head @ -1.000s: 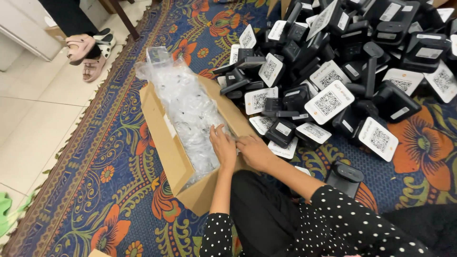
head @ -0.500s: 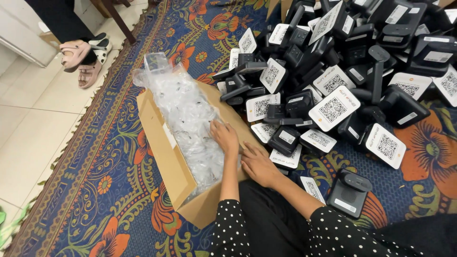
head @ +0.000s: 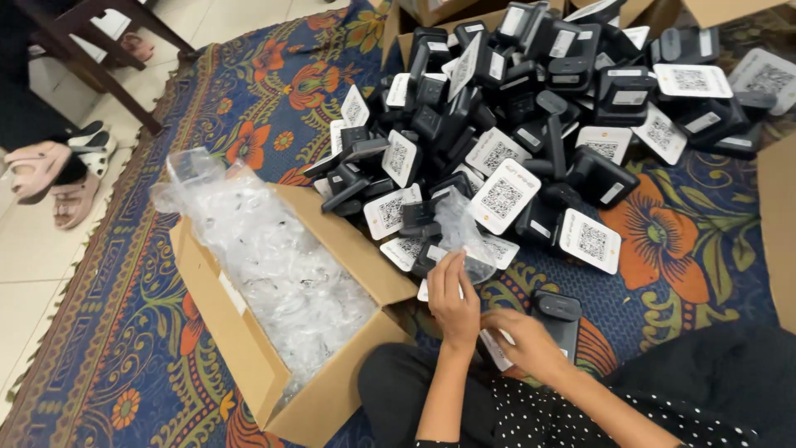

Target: The person bags and boxes electronic devices that have QR codes.

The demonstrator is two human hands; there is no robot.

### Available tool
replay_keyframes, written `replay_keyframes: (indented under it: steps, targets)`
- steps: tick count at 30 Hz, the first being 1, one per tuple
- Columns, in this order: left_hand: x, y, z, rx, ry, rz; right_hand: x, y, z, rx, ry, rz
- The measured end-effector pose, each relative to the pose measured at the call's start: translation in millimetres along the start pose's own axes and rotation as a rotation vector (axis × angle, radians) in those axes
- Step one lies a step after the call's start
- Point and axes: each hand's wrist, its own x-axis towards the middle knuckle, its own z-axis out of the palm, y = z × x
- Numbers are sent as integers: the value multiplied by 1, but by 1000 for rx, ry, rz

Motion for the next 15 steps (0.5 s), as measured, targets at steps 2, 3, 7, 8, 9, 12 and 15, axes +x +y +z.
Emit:
replay_keyframes:
  steps: [2, 3, 7, 8, 9, 12, 15]
  targets:
    - [3, 13, 2, -16, -44, 38, -18, -13, -31, 81, 186, 98]
    - [4, 20, 2, -17, -76, 74, -26, -20, -46, 162, 362, 182]
    - [-20, 34, 11, -11, -201, 225, -23, 4, -46, 236, 536, 143]
    - [-31, 35, 14, -24, -224, 331, -17, 25, -37, 476, 556, 153]
    - [-43, 36, 16, -38, -248, 436, -11, 45, -27, 716, 573, 162]
    - [-74, 36, 16, -67, -347, 613, 3, 51, -43, 1306, 400, 283]
    - [-87, 37, 14, -97, -417, 749, 16, 26, -76, 1437, 275, 217]
